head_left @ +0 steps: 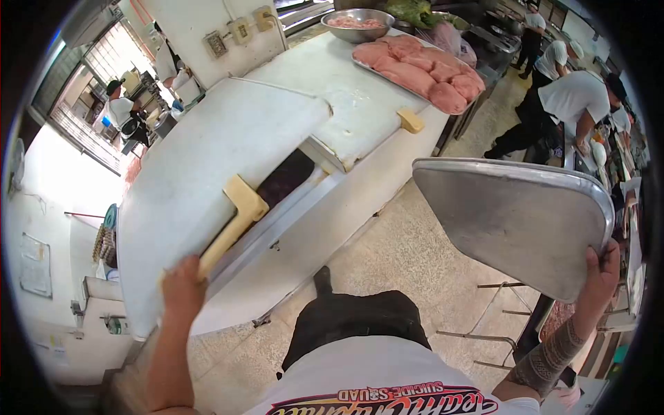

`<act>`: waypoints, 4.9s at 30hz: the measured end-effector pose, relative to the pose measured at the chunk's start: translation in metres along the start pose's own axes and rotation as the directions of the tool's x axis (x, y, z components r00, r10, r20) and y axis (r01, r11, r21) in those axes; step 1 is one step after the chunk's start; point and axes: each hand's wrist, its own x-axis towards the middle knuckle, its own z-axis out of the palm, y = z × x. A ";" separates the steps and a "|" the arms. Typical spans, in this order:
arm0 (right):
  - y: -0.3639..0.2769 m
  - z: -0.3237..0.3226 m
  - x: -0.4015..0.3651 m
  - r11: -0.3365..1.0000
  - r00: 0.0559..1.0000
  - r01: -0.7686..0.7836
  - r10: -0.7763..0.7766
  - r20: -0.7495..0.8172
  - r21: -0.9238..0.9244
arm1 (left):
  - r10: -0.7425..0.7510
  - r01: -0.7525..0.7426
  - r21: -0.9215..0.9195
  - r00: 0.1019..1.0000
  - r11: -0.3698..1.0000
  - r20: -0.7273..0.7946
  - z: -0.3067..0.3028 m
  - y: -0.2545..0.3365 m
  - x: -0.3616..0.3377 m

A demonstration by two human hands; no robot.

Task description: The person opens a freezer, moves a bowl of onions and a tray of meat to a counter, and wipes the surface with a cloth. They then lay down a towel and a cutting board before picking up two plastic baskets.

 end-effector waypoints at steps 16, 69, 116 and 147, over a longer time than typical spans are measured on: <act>0.076 0.017 -0.030 0.927 0.922 -0.254 0.318 -0.221 0.275 | 0.108 -0.146 0.028 0.835 0.989 0.539 0.070 0.022 -0.010; 0.295 -0.035 -0.332 -0.060 -0.252 -0.858 0.915 -0.316 0.510 | 0.596 0.079 -0.930 -0.786 0.358 0.163 0.008 1.308 -0.093; 0.206 0.350 0.158 0.174 0.554 -0.832 0.320 0.768 0.527 | 0.346 -0.215 -0.946 0.930 0.243 -0.123 0.030 0.467 0.298; 0.205 0.339 0.108 0.218 0.513 -0.718 0.808 0.290 0.661 | 0.644 0.282 -0.858 0.571 0.429 0.509 0.042 0.457 0.626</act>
